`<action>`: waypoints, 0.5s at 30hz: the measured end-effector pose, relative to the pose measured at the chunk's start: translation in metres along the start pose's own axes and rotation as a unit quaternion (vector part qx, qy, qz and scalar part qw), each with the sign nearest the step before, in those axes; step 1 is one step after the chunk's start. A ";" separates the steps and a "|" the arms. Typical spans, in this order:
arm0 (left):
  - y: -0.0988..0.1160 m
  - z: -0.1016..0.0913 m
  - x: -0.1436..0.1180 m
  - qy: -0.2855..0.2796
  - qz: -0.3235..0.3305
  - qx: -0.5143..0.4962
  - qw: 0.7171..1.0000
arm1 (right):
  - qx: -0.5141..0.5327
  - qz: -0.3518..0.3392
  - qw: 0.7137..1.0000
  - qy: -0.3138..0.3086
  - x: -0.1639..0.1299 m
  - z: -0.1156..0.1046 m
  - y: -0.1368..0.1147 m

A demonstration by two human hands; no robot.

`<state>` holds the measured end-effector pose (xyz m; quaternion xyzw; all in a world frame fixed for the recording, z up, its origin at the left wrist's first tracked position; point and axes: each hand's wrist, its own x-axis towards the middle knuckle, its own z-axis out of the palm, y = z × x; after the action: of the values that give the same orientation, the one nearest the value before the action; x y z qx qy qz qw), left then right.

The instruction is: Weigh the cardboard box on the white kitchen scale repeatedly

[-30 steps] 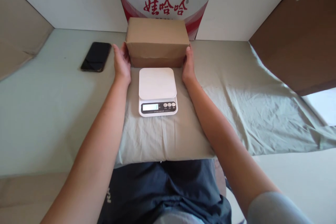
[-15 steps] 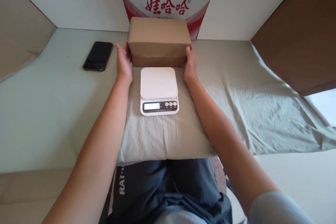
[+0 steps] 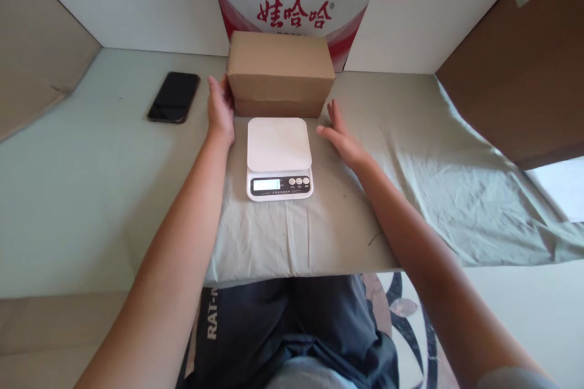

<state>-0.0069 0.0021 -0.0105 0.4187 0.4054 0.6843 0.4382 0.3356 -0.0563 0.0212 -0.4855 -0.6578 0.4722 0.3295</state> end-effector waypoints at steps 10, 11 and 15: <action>0.009 0.006 -0.006 0.003 -0.001 -0.028 1.000 | -0.153 -0.127 0.965 -0.168 -0.050 0.014 -0.012; 0.010 0.008 -0.007 0.010 -0.004 -0.029 1.000 | -0.165 -0.132 0.962 -0.171 -0.049 0.015 -0.011; 0.016 0.013 -0.005 0.038 -0.027 -0.062 0.997 | -0.205 -0.136 0.952 -0.183 -0.048 0.015 -0.011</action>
<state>0.0023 -0.0049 0.0071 0.3532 0.3901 0.7114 0.4658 0.3335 -0.1070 0.0281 -0.3533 -0.8495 0.3586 0.1579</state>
